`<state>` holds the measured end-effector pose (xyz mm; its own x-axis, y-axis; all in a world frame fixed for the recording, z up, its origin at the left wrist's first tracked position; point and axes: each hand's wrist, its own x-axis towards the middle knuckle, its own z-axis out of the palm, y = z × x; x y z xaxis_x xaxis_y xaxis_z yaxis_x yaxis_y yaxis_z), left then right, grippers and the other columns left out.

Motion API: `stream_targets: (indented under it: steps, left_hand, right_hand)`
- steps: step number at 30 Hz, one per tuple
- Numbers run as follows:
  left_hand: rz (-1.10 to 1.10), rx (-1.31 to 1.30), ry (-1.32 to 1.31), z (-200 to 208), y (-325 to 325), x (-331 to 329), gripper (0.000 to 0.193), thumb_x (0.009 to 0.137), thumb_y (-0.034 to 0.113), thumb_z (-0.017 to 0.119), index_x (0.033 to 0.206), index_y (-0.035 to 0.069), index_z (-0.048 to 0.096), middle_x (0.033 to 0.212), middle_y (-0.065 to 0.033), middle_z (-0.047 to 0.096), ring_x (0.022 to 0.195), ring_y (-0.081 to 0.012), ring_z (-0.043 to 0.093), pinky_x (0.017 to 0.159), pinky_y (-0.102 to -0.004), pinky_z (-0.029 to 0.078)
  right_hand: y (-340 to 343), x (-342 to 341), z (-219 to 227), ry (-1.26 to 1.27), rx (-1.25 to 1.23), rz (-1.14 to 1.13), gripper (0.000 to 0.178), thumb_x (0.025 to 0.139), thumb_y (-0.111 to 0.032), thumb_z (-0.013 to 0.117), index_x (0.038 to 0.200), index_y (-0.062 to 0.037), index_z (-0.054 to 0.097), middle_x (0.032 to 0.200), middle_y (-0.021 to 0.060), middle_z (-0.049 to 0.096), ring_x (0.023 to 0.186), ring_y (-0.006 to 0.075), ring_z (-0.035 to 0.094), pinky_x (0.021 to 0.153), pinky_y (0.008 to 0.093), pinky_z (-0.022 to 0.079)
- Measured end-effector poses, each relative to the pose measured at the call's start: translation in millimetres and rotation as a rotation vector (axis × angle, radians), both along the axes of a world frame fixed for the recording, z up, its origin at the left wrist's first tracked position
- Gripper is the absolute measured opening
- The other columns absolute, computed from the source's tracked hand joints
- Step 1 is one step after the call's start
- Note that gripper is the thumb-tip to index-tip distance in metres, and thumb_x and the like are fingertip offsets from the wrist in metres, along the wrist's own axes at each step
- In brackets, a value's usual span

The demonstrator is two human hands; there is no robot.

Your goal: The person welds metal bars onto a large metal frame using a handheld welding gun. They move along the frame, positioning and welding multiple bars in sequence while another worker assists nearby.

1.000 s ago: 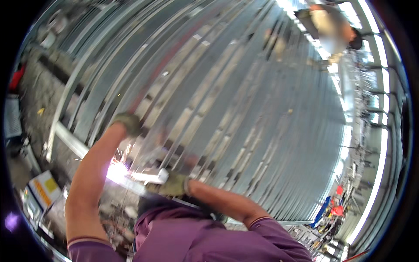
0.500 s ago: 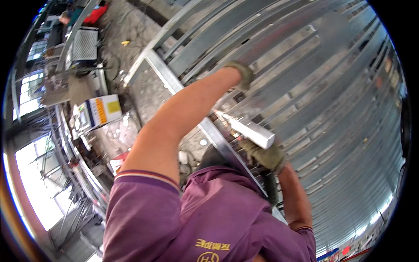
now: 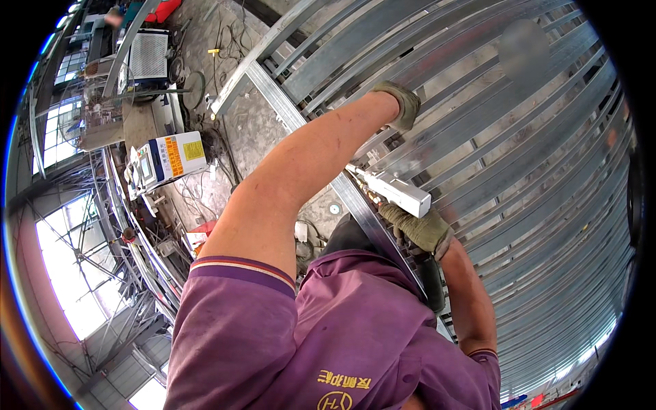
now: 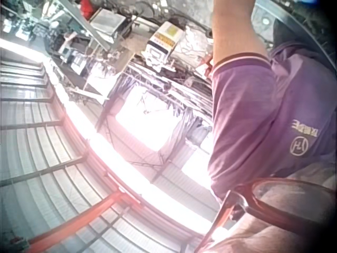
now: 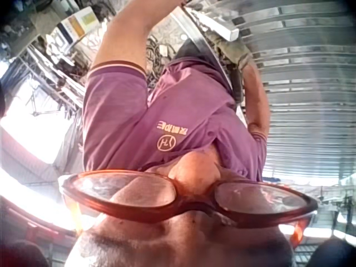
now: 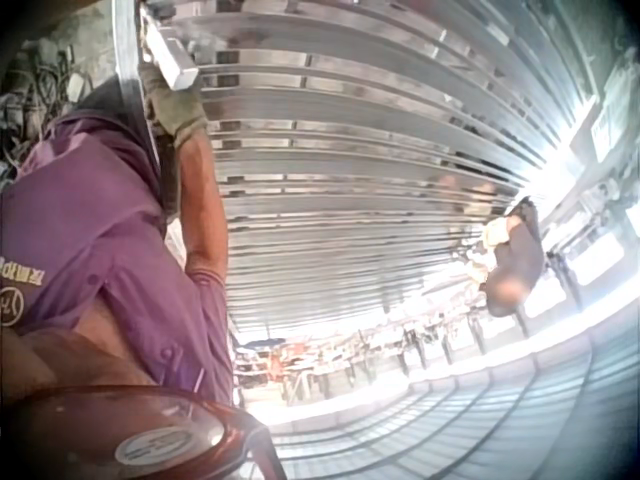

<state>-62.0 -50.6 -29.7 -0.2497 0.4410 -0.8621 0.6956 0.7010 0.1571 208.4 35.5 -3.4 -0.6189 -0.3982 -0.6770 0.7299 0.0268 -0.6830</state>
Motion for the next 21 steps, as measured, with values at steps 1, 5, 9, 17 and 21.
stream_targets:
  steps: [1,5,9,17,21]
  left_hand:
    - [0.008,0.016,0.0,0.0,-0.5,0.6,0.034,0.099,0.022,0.067,0.127,0.008,0.081,0.121,-0.0117,0.083,0.096,-0.0279,0.083,0.083,-0.042,0.066]
    - [-0.004,0.045,0.052,-1.4,-4.3,3.7,0.035,0.099,0.034,0.068,0.114,0.008,0.086,0.105,-0.0116,0.085,0.096,-0.0335,0.08,0.084,-0.05,0.061]
    - [-0.006,0.059,0.049,-5.4,-5.7,3.1,0.036,0.099,0.033,0.068,0.117,0.008,0.086,0.107,-0.0126,0.085,0.096,-0.0341,0.08,0.084,-0.0501,0.061]
    - [-0.005,0.06,0.039,-9.7,-3.8,-0.2,0.04,0.101,0.036,0.07,0.126,0.008,0.084,0.12,-0.0119,0.084,0.111,-0.0326,0.08,0.095,-0.0486,0.063]
    - [0.009,0.058,0.038,-5.9,-2.7,0.5,0.04,0.101,0.035,0.07,0.127,0.007,0.083,0.119,-0.0116,0.085,0.112,-0.0319,0.081,0.095,-0.0481,0.063]
  right_hand:
    - [-0.8,0.0,0.1,-0.006,-0.002,0.007,0.045,0.109,-0.039,0.078,0.141,-0.0081,0.071,0.072,-0.0001,0.066,0.052,0.0114,0.057,0.046,0.0335,0.044]
    - [-5.0,0.0,1.4,0.011,0.002,0.002,0.045,0.11,-0.039,0.076,0.141,-0.0078,0.07,0.07,0.001,0.066,0.051,0.011,0.057,0.044,0.0327,0.044]
    - [-5.4,-0.5,1.9,0.023,0.009,0.02,0.044,0.11,-0.039,0.075,0.141,-0.0077,0.07,0.07,0.0013,0.066,0.05,0.0101,0.057,0.044,0.0313,0.045]
    - [-4.0,-2.8,3.7,0.031,0.05,0.043,0.046,0.108,-0.042,0.077,0.138,-0.0074,0.071,0.069,-0.0003,0.067,0.05,0.0085,0.06,0.044,0.0291,0.048]
    - [-5.1,0.8,-0.1,0.018,0.058,0.013,0.049,0.107,-0.044,0.078,0.139,-0.0079,0.071,0.068,-0.0012,0.066,0.05,0.008,0.06,0.043,0.0286,0.048]
